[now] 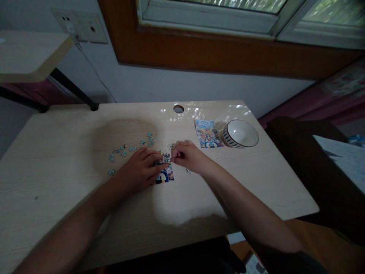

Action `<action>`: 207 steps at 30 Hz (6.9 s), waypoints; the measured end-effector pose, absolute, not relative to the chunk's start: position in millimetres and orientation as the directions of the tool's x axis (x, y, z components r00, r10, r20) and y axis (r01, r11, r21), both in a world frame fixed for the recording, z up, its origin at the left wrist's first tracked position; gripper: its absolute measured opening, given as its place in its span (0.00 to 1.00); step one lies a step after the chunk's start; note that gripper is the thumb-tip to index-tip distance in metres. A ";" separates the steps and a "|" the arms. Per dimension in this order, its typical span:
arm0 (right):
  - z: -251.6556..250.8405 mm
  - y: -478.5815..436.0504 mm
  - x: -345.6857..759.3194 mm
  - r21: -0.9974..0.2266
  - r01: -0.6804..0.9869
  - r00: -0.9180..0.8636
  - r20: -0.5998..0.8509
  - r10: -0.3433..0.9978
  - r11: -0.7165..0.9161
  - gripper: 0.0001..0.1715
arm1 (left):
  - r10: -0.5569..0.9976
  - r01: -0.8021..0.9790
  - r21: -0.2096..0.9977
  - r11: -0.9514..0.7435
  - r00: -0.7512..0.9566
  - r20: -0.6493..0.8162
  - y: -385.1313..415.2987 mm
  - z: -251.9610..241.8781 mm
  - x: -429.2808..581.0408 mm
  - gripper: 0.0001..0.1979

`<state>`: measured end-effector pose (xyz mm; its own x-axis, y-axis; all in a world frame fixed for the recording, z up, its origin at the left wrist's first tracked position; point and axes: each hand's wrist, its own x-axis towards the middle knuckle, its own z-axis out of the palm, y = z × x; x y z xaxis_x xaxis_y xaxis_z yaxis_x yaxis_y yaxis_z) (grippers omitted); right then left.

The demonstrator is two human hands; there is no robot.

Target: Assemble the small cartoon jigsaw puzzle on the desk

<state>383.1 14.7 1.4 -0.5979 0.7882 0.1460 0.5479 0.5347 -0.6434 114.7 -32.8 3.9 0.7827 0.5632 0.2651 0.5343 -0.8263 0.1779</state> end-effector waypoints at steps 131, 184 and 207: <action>-8.2 17.5 381.9 -0.676 0.532 -0.509 0.226 0.830 0.510 0.13 | 0.556 0.528 0.175 -0.831 0.782 0.283 -32.1 2.6 114.7 0.19; -5.0 15.5 381.5 -0.654 0.544 -0.521 0.228 0.822 0.526 0.14 | 0.541 0.540 0.113 -0.834 0.758 0.365 -27.5 9.5 106.0 0.16; -3.0 9.6 375.4 -0.585 0.647 -0.484 0.180 0.856 0.489 0.11 | 0.566 0.563 0.123 -0.818 0.745 0.353 -30.3 7.1 110.6 0.16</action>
<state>375.4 9.6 -3.0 -0.4845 0.8561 0.1800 0.6467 0.4891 -0.5854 110.6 -30.3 7.1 0.7453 0.5658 0.3527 0.5626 -0.8176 0.1227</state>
